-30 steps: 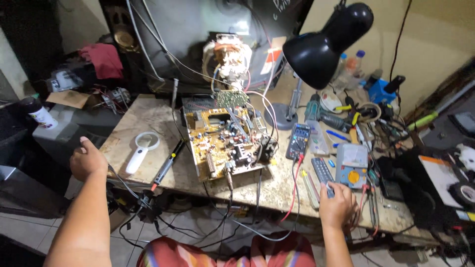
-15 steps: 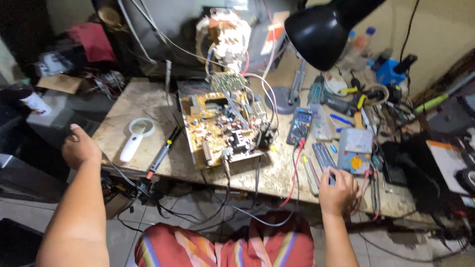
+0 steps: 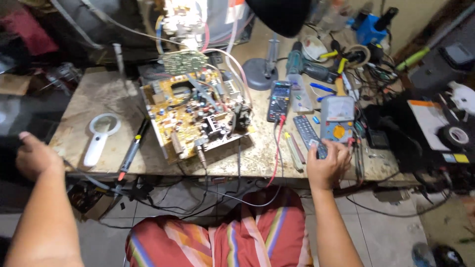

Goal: Diagnosing and inspecting a CRT television circuit board using a multimeter, remote control, and magnifying glass.

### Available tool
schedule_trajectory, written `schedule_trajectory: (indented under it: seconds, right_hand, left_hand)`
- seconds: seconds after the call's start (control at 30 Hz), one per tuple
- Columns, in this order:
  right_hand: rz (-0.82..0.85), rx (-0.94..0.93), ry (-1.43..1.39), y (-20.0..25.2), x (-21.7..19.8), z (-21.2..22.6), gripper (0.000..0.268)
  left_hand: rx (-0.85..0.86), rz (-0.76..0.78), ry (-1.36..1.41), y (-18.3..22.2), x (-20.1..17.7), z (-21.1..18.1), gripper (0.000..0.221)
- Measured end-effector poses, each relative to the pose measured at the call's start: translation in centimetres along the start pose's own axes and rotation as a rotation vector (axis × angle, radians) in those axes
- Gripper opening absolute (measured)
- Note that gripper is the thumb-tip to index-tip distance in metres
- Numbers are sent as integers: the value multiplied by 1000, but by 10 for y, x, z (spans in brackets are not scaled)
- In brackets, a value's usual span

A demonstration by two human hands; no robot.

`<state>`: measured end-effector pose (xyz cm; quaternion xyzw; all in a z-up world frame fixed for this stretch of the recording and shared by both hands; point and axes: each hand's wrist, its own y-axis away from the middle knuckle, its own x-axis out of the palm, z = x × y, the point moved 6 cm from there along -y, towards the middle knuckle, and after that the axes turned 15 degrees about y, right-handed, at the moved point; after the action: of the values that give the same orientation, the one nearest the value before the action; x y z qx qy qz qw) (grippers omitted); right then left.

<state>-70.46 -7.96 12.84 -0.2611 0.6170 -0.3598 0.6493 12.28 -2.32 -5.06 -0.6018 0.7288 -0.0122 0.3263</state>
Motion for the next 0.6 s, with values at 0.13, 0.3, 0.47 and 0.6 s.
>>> schedule_trajectory:
  seconds: [0.13,0.3,0.47,0.6]
  right_hand:
    - [57,82,37,-36,32,-40,84]
    - [519,224,152,-65,81,-69,112]
    - [481,263,78,-68,77,-82,109]
    - [526,255,144,-70,77,-86,108]
  left_hand:
    - [5,39,71,-10,12,19,84]
    - [-645,348,682,-9,66,65,49]
    - [-629,422,696,-7,74,66,56]
    - [-692,113,638,-10,52,75,36]
